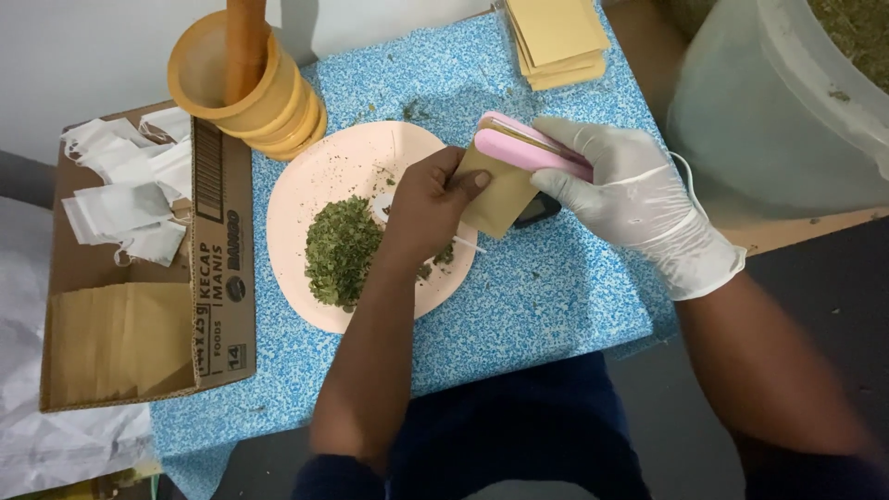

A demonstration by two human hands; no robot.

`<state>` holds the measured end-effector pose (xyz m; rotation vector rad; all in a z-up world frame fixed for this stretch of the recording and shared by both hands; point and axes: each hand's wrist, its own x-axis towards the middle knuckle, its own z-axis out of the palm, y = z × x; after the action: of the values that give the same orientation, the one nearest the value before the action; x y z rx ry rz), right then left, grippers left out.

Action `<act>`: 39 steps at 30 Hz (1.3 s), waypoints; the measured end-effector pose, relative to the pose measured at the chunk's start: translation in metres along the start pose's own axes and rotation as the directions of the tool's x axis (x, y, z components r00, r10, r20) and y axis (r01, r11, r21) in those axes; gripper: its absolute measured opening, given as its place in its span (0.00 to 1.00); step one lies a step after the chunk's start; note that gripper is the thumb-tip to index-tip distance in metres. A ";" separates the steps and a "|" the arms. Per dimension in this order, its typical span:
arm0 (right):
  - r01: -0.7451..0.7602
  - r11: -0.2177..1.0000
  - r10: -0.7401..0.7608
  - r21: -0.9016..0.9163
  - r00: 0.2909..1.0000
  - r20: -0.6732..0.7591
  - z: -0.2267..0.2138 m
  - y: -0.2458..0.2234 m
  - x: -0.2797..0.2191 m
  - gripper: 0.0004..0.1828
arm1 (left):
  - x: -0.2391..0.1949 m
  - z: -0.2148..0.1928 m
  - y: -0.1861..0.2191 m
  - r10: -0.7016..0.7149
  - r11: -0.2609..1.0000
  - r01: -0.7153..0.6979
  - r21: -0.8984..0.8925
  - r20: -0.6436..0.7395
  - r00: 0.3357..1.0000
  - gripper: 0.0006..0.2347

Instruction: Sealing small paper pouches filled with tea leaves using a handheld heat sealer.

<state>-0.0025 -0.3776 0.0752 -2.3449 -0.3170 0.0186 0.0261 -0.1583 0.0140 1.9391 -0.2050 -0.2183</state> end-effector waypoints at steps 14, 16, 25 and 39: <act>0.037 0.999 -0.038 0.007 0.999 0.016 -0.001 -0.017 -0.001 0.18 | -0.002 -0.003 0.005 -0.011 1.000 0.011 0.021 0.004 1.000 0.07; 0.045 0.999 -0.045 0.014 0.999 0.012 0.001 -0.015 -0.001 0.20 | -0.002 -0.003 0.004 -0.035 0.999 0.035 0.021 0.001 0.999 0.06; 0.044 0.998 -0.045 -0.034 0.999 -0.014 0.007 -0.009 0.001 0.18 | -0.003 -0.004 0.003 0.010 1.000 -0.010 0.001 -0.001 1.000 0.07; 0.110 0.983 -0.122 -0.149 0.989 -0.079 0.019 -0.005 0.024 0.20 | -0.002 -0.017 0.006 -0.025 1.000 0.027 0.016 -0.117 0.993 0.12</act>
<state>0.0174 -0.3554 0.0669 -2.4576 -0.4237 -0.1687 0.0281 -0.1451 0.0261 1.9663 -0.1050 -0.1203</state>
